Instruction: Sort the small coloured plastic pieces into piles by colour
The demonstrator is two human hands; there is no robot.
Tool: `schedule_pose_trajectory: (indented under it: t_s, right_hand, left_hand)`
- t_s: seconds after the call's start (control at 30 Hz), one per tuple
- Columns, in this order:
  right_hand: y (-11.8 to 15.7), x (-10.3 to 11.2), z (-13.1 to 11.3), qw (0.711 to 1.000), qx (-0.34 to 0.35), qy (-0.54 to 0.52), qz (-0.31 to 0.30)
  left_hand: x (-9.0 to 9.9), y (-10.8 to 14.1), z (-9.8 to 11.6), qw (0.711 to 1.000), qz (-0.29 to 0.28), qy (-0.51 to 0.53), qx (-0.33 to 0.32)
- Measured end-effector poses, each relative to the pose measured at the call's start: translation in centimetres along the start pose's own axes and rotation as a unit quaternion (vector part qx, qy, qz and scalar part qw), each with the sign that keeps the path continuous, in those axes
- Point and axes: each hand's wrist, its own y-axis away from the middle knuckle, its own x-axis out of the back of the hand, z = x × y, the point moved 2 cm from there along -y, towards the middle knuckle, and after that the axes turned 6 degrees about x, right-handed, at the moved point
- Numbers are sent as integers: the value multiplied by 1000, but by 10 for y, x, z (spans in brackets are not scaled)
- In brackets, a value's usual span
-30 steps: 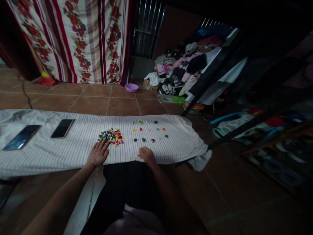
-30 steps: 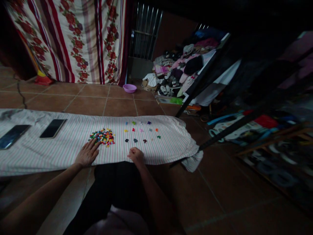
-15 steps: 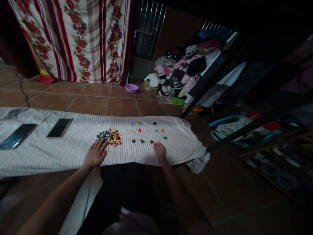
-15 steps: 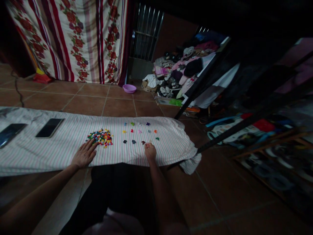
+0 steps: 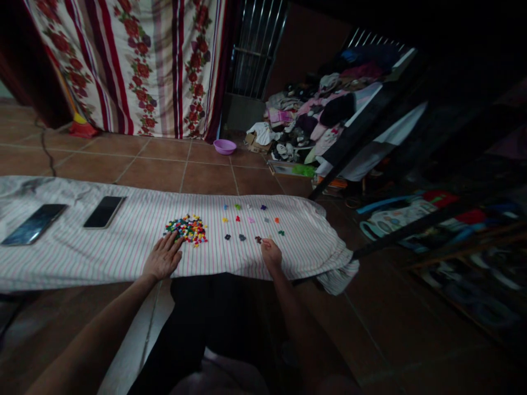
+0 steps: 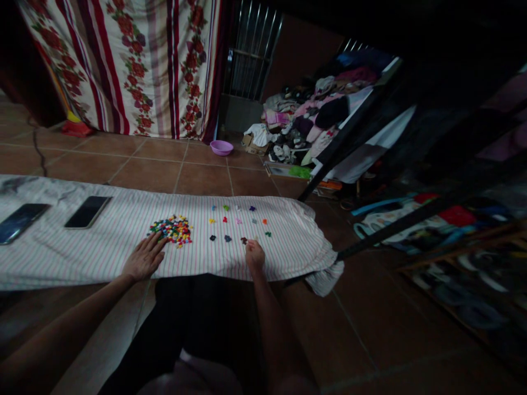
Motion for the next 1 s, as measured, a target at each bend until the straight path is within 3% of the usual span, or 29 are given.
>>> schedule_pose_trajectory:
  t_s: [0.27,0.5,0.73,0.87,1.0]
  right_hand:
    - [9,-6,13,997,39,2,67]
    - [18,-8,10,981,162,27,100]
    - [63,-24,-43,928,371,20,-29]
    - [77,-59,-81,915,390,-8,-100]
    - [74,-100,-108,926,345,1,-155]
  left_hand:
    - [1,-1,2,1000,-11,-10,4]
    - [-3,0,4,1000,-8,-10,-3]
    - [-9,0,16,999,11,-13,-42]
    - [-13,-1,23,998,24,-15,-60]
    - [-15,0,27,997,34,-13,-64]
